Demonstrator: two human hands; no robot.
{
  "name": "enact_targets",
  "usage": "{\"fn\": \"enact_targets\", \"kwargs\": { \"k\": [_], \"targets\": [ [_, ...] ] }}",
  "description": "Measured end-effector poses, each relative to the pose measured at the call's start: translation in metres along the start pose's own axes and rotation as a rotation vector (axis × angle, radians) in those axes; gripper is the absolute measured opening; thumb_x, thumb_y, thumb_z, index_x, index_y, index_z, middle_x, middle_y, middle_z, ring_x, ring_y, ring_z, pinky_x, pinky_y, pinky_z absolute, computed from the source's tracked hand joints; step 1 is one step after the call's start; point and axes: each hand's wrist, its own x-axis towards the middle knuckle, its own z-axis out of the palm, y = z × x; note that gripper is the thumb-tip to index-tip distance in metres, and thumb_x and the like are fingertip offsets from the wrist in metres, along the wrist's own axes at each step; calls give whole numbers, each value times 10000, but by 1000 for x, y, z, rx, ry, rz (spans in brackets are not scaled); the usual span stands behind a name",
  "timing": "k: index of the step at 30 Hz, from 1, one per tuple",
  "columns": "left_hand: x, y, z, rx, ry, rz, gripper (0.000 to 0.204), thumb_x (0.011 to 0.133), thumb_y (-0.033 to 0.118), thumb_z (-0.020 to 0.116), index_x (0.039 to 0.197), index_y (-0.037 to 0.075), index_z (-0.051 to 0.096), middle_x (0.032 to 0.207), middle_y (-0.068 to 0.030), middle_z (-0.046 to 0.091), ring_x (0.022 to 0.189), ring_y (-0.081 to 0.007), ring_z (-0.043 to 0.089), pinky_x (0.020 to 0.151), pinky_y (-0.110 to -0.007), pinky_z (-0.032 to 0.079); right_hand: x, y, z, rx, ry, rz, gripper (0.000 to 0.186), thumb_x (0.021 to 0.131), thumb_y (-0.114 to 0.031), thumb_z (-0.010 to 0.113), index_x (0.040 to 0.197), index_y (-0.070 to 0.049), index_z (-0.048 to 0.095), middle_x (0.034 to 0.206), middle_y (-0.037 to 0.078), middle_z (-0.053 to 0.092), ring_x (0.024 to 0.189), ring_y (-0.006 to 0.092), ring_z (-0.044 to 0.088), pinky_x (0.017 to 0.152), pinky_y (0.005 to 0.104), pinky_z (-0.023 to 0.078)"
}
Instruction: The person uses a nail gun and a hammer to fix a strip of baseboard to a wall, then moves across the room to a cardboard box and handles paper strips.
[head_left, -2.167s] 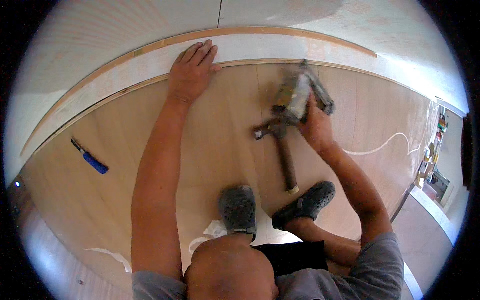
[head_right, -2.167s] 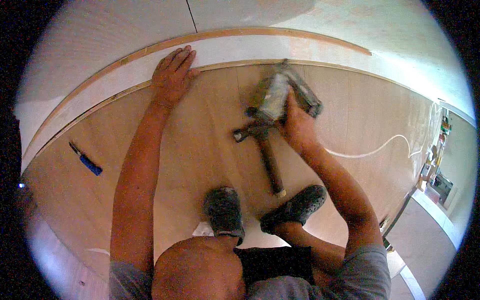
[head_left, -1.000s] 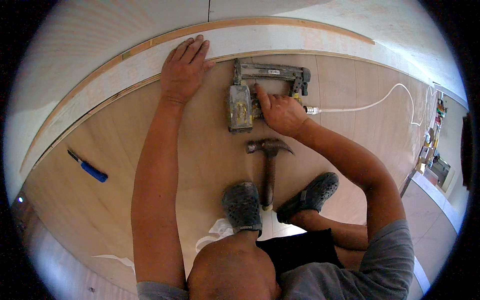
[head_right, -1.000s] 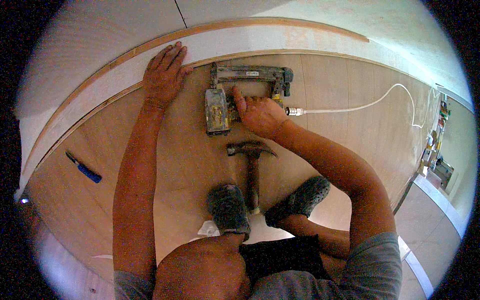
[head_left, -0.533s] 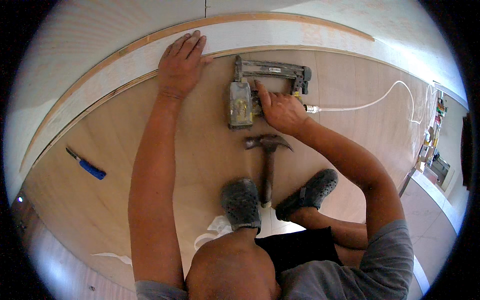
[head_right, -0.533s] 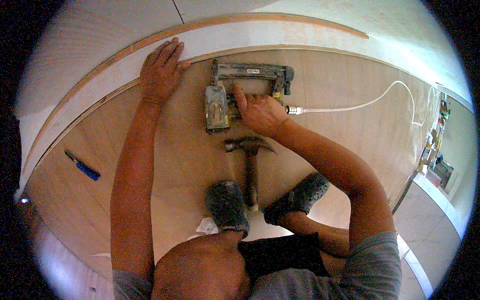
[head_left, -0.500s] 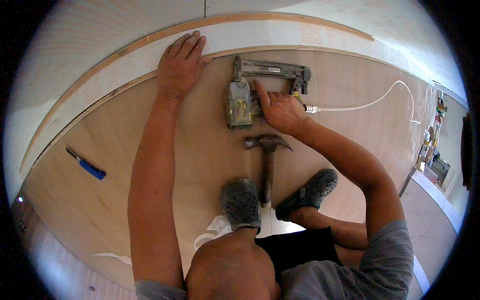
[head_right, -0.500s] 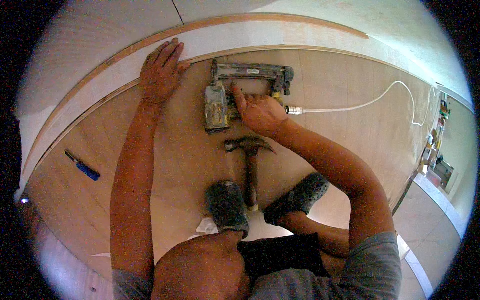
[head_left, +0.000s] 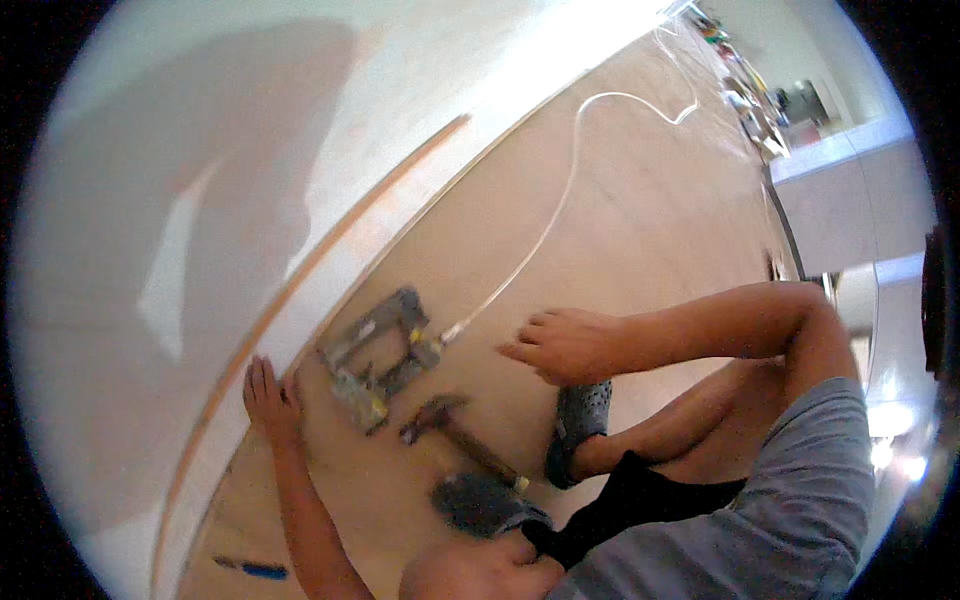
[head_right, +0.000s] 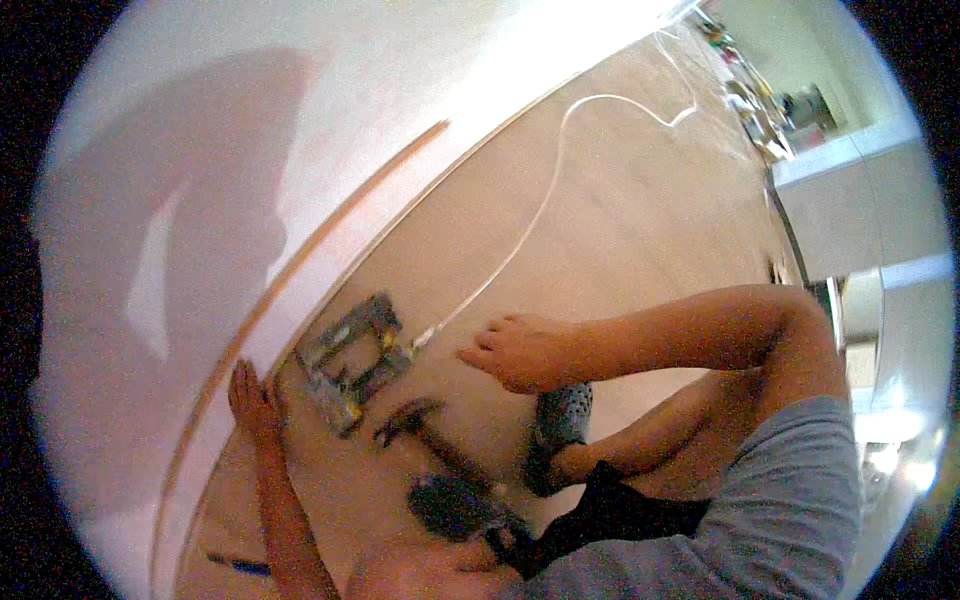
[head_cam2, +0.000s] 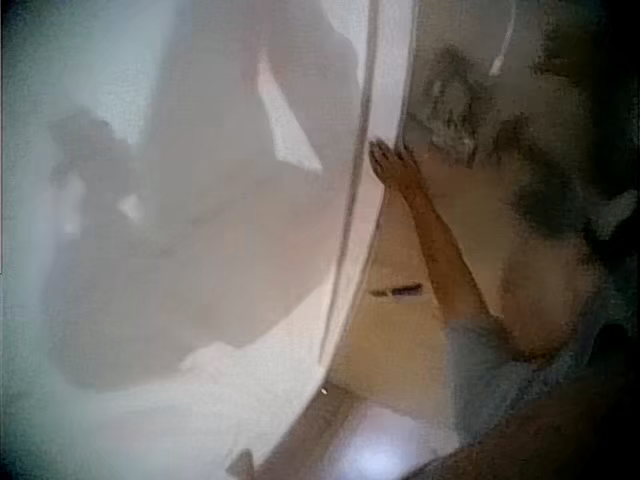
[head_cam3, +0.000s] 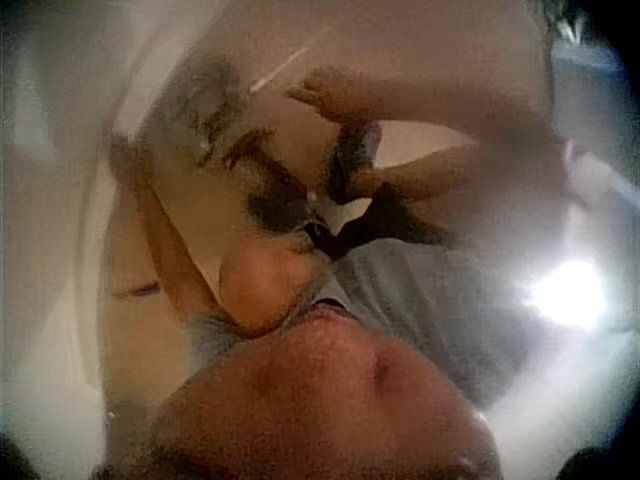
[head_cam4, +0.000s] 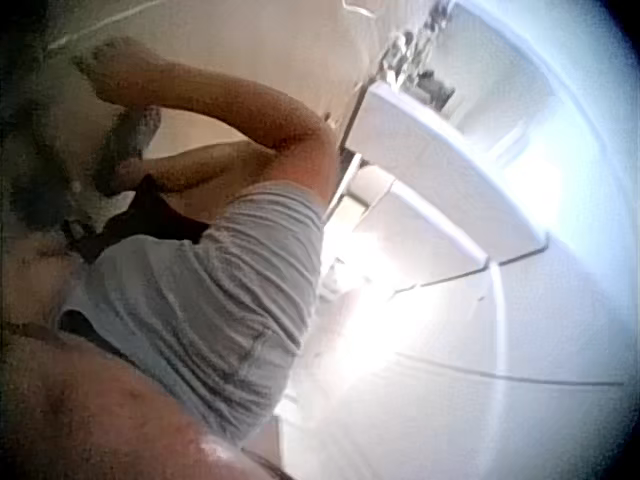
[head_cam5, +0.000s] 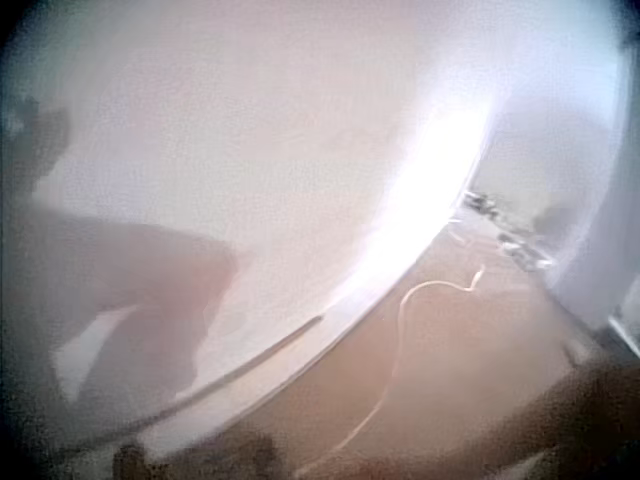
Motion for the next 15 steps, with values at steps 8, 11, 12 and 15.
{"fn": "enact_targets", "kwargs": {
  "k": [8, 11, 12, 15],
  "targets": [
    [27, -32, -42, 134, -398, -36, 642, 976, 442, 571, 1489, 80, 438, 1498, -189, 469, 1375, -259, 406, 1164, -437, 302, -139, -36, -106, 784, -112, 167, 375, 956, -279, 563, 1234, -29, 531, 931, 232, 684, 855, 419, 673, 706, 499, 550],
    [56, 26, -73, 89, -963, -218, 700, 924, 523, 619, 1497, 166, 433, 1509, -159, 446, 1449, -136, 310, 1209, -366, 208, -140, -29, -118, 639, 247, 9, 489, 977, -216, 508, 1417, -25, 413, 912, 214, 681, 873, 406, 665, 697, 496, 536],
    [80, 67, -90, 43, -1025, -173, 671, 928, 516, 617, 1469, 155, 453, 1477, -161, 464, 1421, -150, 334, 1186, -369, 227, -142, -22, -111, 638, 372, -17, 488, 976, -201, 503, 1416, -13, 408, 906, 216, 679, 868, 409, 663, 687, 499, 532],
    [139, 206, -135, -98, -1149, -2, 591, 939, 495, 609, 1385, 121, 512, 1381, -168, 520, 1336, -190, 406, 1120, -380, 284, -110, 14, -64, 666, 414, 159, 479, 959, -162, 524, 1407, -13, 441, 916, 225, 679, 878, 423, 660, 690, 510, 529]
  ]
}}
